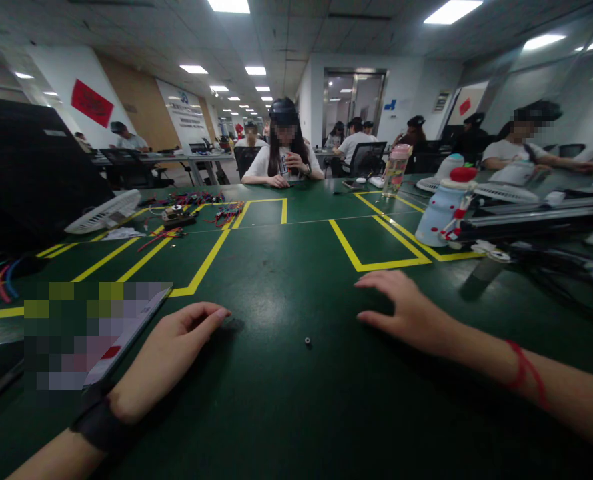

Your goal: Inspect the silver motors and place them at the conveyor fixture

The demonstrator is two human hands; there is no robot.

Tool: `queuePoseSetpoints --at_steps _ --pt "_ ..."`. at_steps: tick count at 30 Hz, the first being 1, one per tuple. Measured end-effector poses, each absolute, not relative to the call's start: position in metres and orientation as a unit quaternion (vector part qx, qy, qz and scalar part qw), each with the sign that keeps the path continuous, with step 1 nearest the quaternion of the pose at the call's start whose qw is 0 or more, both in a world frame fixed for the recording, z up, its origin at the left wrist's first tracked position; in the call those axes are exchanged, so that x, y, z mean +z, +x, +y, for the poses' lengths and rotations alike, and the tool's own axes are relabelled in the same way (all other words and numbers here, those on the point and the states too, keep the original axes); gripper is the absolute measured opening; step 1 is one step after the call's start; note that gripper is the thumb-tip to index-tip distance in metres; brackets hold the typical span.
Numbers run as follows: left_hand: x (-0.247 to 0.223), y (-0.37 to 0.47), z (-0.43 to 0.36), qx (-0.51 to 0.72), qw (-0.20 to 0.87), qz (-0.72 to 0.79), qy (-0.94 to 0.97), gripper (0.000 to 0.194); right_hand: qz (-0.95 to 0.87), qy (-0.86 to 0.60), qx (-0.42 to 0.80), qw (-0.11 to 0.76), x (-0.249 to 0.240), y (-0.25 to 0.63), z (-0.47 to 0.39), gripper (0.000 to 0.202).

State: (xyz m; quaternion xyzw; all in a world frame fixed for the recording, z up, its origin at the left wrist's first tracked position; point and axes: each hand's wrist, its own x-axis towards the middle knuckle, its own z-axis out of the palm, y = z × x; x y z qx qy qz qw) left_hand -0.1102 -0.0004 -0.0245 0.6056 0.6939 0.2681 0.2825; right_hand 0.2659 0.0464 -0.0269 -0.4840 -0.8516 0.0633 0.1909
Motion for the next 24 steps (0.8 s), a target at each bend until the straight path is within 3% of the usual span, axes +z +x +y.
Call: queuePoseSetpoints --at_steps 3,7,9,12,16,20,24 --pt "-0.024 -0.109 -0.003 0.257 0.272 0.692 0.617 0.041 -0.883 -0.392 0.187 0.180 -0.031 0.200 0.029 0.048" --pt "-0.022 -0.106 -0.005 0.254 0.249 0.690 0.630 0.038 -0.887 -0.371 0.203 0.187 -0.026 0.183 0.031 0.022" --pt "-0.023 -0.106 -0.006 0.250 0.244 0.689 0.634 0.037 -0.861 -0.421 0.184 0.218 -0.016 0.208 0.043 0.025" --pt "-0.025 -0.106 -0.006 0.251 0.252 0.682 0.639 0.036 -0.770 -0.570 0.032 0.283 0.002 0.280 0.068 0.032" --pt "-0.029 -0.108 -0.006 0.247 0.250 0.683 0.640 0.036 -0.638 -0.715 -0.129 0.257 0.013 0.390 0.093 0.033" --pt "-0.030 -0.110 -0.007 0.243 0.249 0.685 0.640 0.036 -0.572 -0.794 -0.100 0.178 0.002 0.451 0.098 0.033" --pt "-0.030 -0.112 -0.008 0.248 0.249 0.678 0.645 0.034 -0.552 -0.811 -0.068 0.180 -0.003 0.459 0.097 0.036"
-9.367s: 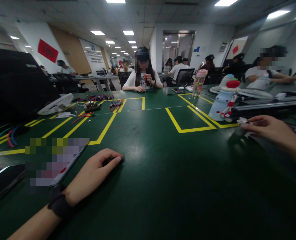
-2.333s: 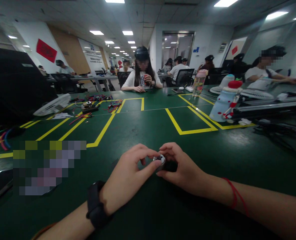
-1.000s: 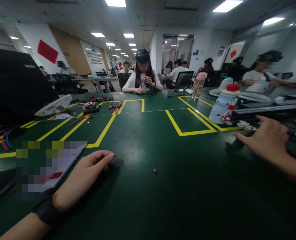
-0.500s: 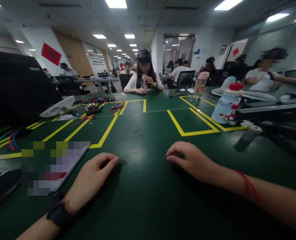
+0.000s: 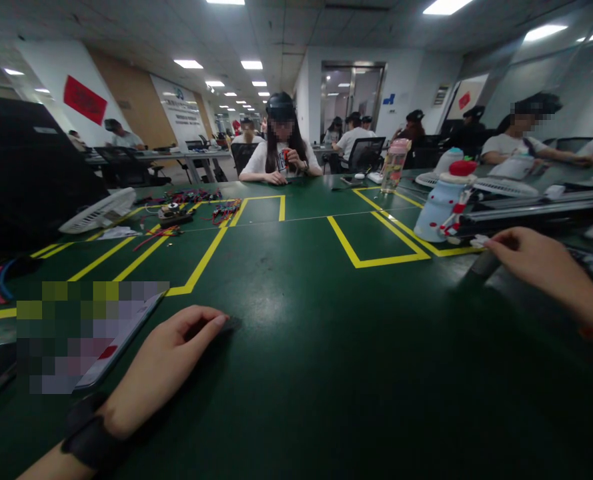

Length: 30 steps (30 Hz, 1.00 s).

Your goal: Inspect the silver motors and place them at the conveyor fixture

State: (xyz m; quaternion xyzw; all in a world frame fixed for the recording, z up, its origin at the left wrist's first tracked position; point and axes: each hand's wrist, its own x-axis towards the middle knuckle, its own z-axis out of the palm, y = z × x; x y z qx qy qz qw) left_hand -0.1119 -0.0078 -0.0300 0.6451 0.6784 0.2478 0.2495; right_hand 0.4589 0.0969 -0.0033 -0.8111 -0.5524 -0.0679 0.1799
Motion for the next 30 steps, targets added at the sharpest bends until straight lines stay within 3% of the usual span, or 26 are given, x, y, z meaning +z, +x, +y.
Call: queuePoseSetpoints --at_steps 17,23,30 --pt "-0.026 -0.110 -0.009 0.258 0.273 0.667 0.643 0.034 -0.519 -0.831 -0.004 0.201 0.010 0.458 0.089 0.031" --pt "-0.025 -0.111 -0.010 0.255 0.276 0.666 0.644 0.035 -0.446 -0.830 0.099 0.319 0.011 0.452 0.084 0.041" --pt "-0.025 -0.110 -0.010 0.260 0.276 0.665 0.644 0.037 -0.441 -0.822 0.124 0.338 0.010 0.455 0.083 0.034"
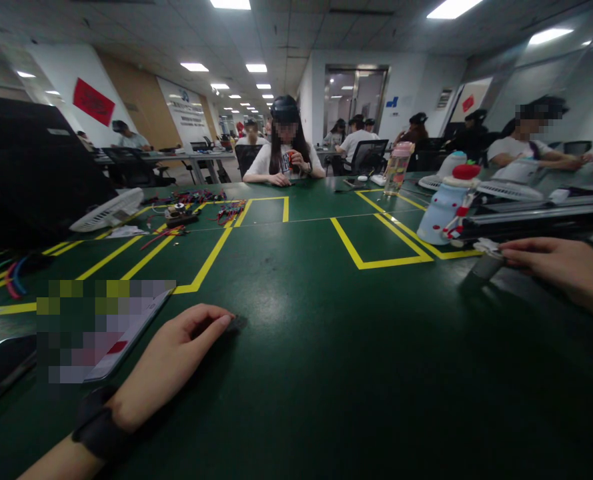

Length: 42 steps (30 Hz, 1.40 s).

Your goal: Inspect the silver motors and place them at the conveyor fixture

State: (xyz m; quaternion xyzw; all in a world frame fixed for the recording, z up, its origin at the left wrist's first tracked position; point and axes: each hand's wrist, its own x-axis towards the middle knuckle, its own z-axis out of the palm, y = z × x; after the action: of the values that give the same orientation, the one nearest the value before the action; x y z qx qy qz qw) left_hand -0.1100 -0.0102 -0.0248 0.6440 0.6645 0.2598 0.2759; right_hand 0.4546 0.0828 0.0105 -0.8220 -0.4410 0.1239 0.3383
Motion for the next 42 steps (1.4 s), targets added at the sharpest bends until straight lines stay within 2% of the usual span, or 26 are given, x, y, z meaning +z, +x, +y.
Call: queuePoseSetpoints --at_steps 7,12,19,23,25,27,30,32,33,36,42 --pt "-0.024 -0.111 -0.010 0.259 0.269 0.663 0.649 0.035 -0.488 -0.822 0.092 0.280 0.007 0.464 0.085 0.040" --pt "-0.025 -0.111 -0.011 0.256 0.268 0.661 0.652 0.034 -0.548 -0.794 0.046 0.259 -0.011 0.470 0.090 0.063" --pt "-0.028 -0.114 -0.010 0.261 0.276 0.654 0.654 0.036 -0.524 -0.789 0.016 0.320 -0.022 0.450 0.084 0.053" --pt "-0.029 -0.114 -0.010 0.254 0.261 0.654 0.663 0.034 -0.520 -0.754 0.035 0.401 -0.014 0.418 0.078 0.053" --pt "-0.028 -0.105 -0.011 0.253 0.241 0.646 0.678 0.033 -0.537 -0.715 0.092 0.438 -0.010 0.387 0.073 0.054" --pt "-0.022 -0.088 -0.014 0.253 0.217 0.619 0.711 0.032 -0.572 -0.666 0.187 0.441 -0.006 0.346 0.065 0.047" --pt "-0.009 -0.050 -0.019 0.273 0.194 0.540 0.772 0.031 -0.551 -0.535 0.502 0.398 -0.006 0.276 0.044 0.036" --pt "0.000 -0.026 -0.023 0.309 0.187 0.489 0.794 0.036 -0.445 -0.407 0.718 0.347 -0.010 0.235 0.028 0.031" --pt "0.002 -0.016 -0.025 0.330 0.185 0.469 0.798 0.039 -0.391 -0.350 0.787 0.324 -0.013 0.218 0.020 0.029" --pt "0.003 0.002 -0.029 0.375 0.188 0.421 0.804 0.036 -0.320 -0.255 0.865 0.290 -0.024 0.187 0.006 0.026" --pt "-0.008 0.007 -0.033 0.405 0.210 0.411 0.789 0.030 -0.285 -0.228 0.891 0.270 -0.036 0.182 0.003 0.024"
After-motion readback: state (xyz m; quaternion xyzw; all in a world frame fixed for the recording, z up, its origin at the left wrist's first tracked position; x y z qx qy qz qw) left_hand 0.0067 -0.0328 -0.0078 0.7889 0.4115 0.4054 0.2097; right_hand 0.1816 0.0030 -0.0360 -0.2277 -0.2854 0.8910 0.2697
